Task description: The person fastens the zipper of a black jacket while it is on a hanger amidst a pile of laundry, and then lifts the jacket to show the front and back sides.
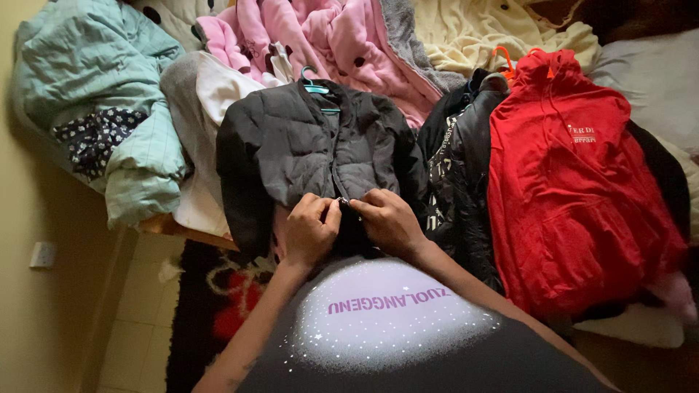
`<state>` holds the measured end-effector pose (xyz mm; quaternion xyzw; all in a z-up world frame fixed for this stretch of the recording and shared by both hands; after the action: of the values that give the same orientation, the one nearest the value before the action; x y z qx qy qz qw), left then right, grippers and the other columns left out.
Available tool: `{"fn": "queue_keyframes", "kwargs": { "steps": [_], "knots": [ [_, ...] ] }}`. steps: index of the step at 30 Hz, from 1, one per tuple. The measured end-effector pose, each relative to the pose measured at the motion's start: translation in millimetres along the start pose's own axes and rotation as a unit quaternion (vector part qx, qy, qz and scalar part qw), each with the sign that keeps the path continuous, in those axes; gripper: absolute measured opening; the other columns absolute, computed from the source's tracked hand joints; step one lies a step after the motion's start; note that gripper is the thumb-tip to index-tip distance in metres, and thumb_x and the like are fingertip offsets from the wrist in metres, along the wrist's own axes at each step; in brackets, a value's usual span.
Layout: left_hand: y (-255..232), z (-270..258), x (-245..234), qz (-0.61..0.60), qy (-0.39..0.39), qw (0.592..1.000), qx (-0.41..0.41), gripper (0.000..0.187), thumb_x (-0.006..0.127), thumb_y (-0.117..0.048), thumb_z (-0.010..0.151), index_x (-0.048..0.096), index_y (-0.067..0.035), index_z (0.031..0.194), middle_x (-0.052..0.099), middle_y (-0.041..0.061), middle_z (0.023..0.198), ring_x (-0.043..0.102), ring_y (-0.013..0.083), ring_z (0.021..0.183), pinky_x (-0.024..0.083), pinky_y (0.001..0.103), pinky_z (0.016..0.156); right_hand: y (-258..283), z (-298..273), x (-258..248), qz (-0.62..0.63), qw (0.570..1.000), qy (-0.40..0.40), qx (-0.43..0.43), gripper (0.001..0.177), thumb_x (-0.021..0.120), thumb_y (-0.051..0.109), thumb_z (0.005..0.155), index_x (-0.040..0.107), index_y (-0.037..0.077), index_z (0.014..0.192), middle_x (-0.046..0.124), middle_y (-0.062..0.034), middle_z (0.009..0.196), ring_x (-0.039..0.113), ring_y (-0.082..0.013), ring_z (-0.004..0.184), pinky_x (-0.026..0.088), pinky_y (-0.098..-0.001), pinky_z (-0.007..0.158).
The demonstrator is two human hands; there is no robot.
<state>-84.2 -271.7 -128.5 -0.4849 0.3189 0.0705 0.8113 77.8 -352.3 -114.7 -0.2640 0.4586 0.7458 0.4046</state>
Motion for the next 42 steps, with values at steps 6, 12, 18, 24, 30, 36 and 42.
{"fn": "queue_keyframes", "kwargs": {
  "steps": [6,12,18,24,30,36,42],
  "knots": [
    [-1.9,-1.8,-2.1,-0.016,0.001,1.000,0.001,0.017,0.066,-0.018,0.095,0.074,-0.005,0.089,0.067,0.012,0.088,0.067,0.0318,0.082,0.054,0.042,0.075,-0.2,-4.0,3.6,0.055,0.997,0.010,0.058,0.026,0.069,0.006,0.087,0.075,0.007,0.112,0.069,-0.0090,0.096,0.069,-0.0294,0.089,0.056,-0.0375,0.078],
    [-8.4,-6.2,-4.6,-0.028,0.013,1.000,-0.002,0.015,0.068,-0.016,0.093,0.074,-0.005,0.087,0.067,0.012,0.088,0.067,0.0316,0.082,0.053,0.042,0.074,-32.1,-17.3,26.1,0.327,0.916,0.118,0.200,0.035,0.074,0.016,0.089,0.071,0.004,0.122,0.069,-0.0095,0.100,0.068,-0.0200,0.088,0.056,-0.0308,0.079],
    [-12.5,-10.7,-11.4,-0.018,0.029,0.999,0.006,0.013,0.069,-0.016,0.092,0.074,-0.004,0.088,0.066,0.012,0.087,0.067,0.0321,0.082,0.052,0.043,0.073,-64.8,3.1,52.3,0.341,0.926,0.093,0.129,0.036,0.065,0.004,0.089,0.069,0.003,0.125,0.059,-0.0108,0.125,0.061,-0.0244,0.104,0.052,-0.0322,0.087],
    [-16.0,-17.0,-19.4,0.033,0.025,0.998,0.044,0.012,0.070,-0.016,0.090,0.073,-0.006,0.086,0.063,0.011,0.086,0.065,0.0318,0.084,0.052,0.042,0.072,-62.5,28.8,55.4,0.245,0.935,0.243,0.081,0.025,0.061,-0.002,0.081,0.072,0.005,0.103,0.064,-0.0104,0.096,0.066,-0.0277,0.088,0.053,-0.0354,0.078],
    [-11.0,-24.1,-18.6,0.080,0.062,0.990,0.102,0.012,0.070,-0.014,0.089,0.068,-0.005,0.080,0.060,0.011,0.086,0.063,0.0319,0.085,0.052,0.042,0.074,-54.6,34.3,44.1,0.164,0.960,0.221,0.045,0.020,0.060,-0.002,0.080,0.070,0.003,0.096,0.062,-0.0126,0.095,0.064,-0.0341,0.089,0.051,-0.0398,0.077],
    [-4.1,-17.5,-21.6,0.097,0.052,0.987,0.114,0.012,0.070,-0.014,0.090,0.067,-0.004,0.082,0.059,0.012,0.088,0.063,0.0321,0.086,0.052,0.042,0.076,-57.5,28.6,53.0,0.251,0.935,0.244,0.059,0.012,0.060,0.002,0.087,0.067,0.002,0.096,0.065,-0.0091,0.091,0.062,-0.0245,0.086,0.051,-0.0358,0.077],
    [-4.2,-12.9,-22.3,0.073,0.030,0.993,0.085,0.009,0.069,-0.012,0.091,0.070,-0.004,0.089,0.060,0.013,0.090,0.063,0.0332,0.087,0.052,0.043,0.077,-65.7,12.2,60.7,0.336,0.878,0.290,0.179,0.011,0.063,0.014,0.095,0.064,0.003,0.098,0.062,-0.0039,0.084,0.054,-0.0109,0.079,0.049,-0.0311,0.071]
  ]
}}
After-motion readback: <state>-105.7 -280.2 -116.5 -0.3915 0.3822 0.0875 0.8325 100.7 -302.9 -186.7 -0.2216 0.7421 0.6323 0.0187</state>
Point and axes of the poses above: each hand's wrist, its own z-axis towards the middle knuckle, its own x-axis out of the palm, y = z × x, the point moved 3 cm from there along z, towards the middle knuckle
